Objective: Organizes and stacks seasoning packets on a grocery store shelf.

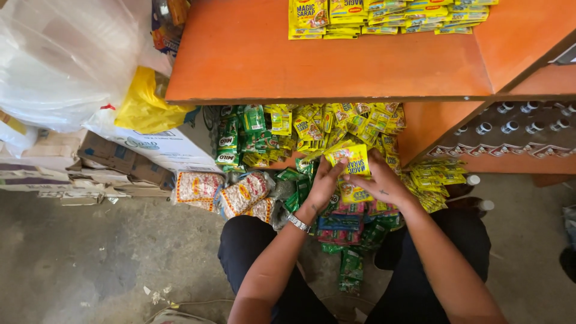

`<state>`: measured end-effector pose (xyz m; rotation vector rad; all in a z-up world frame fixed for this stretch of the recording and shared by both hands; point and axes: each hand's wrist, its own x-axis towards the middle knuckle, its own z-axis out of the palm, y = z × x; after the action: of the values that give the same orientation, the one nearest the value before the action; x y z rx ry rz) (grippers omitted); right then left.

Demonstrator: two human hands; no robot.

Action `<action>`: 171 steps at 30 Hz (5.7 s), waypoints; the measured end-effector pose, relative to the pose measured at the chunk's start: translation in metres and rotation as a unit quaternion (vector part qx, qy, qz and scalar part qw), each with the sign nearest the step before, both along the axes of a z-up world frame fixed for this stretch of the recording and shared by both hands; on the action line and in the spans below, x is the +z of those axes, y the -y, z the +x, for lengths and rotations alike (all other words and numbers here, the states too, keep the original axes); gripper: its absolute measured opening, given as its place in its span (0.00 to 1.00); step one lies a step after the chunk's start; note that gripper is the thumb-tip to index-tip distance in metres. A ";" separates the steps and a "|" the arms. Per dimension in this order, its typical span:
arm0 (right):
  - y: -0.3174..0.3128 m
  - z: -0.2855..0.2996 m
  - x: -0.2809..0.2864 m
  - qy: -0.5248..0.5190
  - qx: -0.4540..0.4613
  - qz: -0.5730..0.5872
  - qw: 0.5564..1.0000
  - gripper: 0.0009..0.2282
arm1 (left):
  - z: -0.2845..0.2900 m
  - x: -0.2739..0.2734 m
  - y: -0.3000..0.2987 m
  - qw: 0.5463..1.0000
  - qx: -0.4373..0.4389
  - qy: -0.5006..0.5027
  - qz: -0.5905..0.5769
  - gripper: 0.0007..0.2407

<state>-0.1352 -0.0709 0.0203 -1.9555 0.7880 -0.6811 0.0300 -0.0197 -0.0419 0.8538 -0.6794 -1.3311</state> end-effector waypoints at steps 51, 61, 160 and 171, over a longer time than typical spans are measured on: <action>0.018 -0.022 -0.026 0.179 -0.041 0.202 0.962 0.12 | -0.015 0.017 -0.004 0.988 -0.057 -0.136 0.036 0.22; -0.006 0.017 -0.007 -0.050 -0.094 -0.275 0.956 0.32 | -0.027 -0.014 -0.002 0.995 0.074 -0.051 -0.043 0.24; 0.056 0.023 0.005 0.335 -0.134 0.233 0.903 0.14 | 0.143 0.241 0.147 0.922 0.243 0.286 -0.093 0.14; 0.050 0.006 -0.011 0.366 -0.098 0.378 0.845 0.14 | 0.023 0.126 -0.015 0.973 0.112 0.199 0.026 0.10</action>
<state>-0.1290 -0.1205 0.0088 -0.7967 0.6232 -0.9671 0.0534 -0.0045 0.0840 1.2219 -0.8321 -0.9851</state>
